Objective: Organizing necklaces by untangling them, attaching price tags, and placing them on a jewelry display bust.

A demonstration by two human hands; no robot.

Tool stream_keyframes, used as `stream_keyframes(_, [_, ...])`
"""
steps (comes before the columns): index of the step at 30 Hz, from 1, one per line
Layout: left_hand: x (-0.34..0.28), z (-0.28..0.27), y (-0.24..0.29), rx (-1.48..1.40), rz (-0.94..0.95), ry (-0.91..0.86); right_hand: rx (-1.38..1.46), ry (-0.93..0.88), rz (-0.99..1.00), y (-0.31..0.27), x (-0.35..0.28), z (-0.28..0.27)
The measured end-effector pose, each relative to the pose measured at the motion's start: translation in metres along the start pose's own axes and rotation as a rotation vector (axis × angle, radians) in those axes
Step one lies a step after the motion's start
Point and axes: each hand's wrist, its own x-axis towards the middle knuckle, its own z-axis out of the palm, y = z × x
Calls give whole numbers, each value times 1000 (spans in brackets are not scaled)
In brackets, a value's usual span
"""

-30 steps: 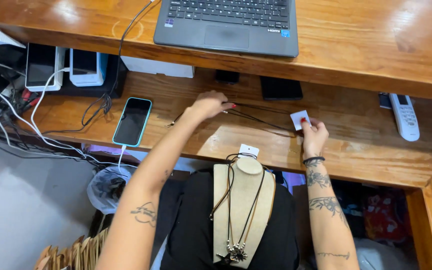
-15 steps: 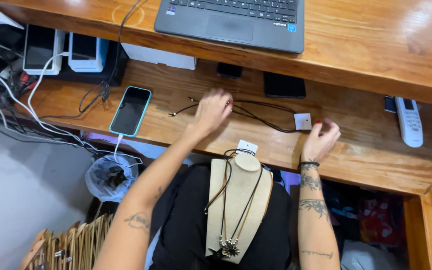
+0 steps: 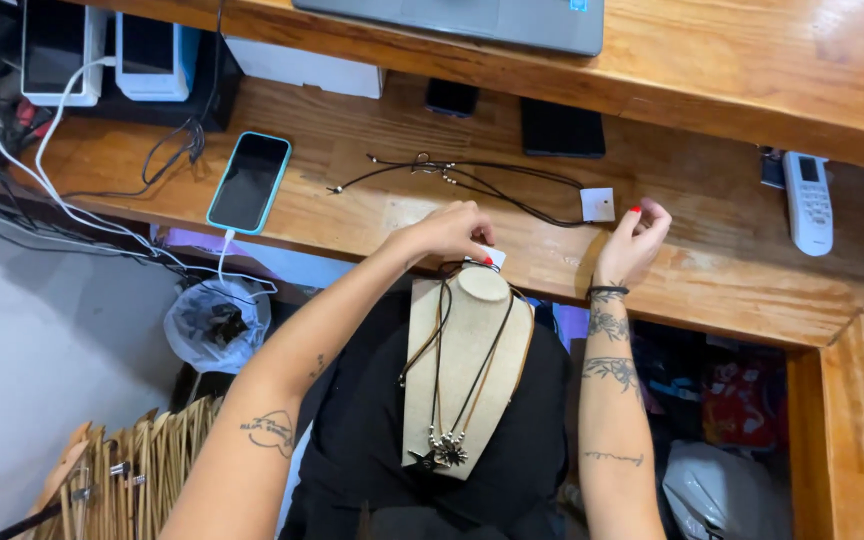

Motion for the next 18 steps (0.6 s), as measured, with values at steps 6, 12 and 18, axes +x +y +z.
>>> stream_keyframes(6, [13, 14, -9, 15, -63, -51, 9, 25, 30, 1, -1, -2])
stream_keyframes(12, [8, -19, -10, -215, -27, 69, 21, 107, -49, 33, 9, 7])
stream_keyframes(18, [-18, -77, 67, -118, 140, 258, 170, 60, -178, 6, -11, -11])
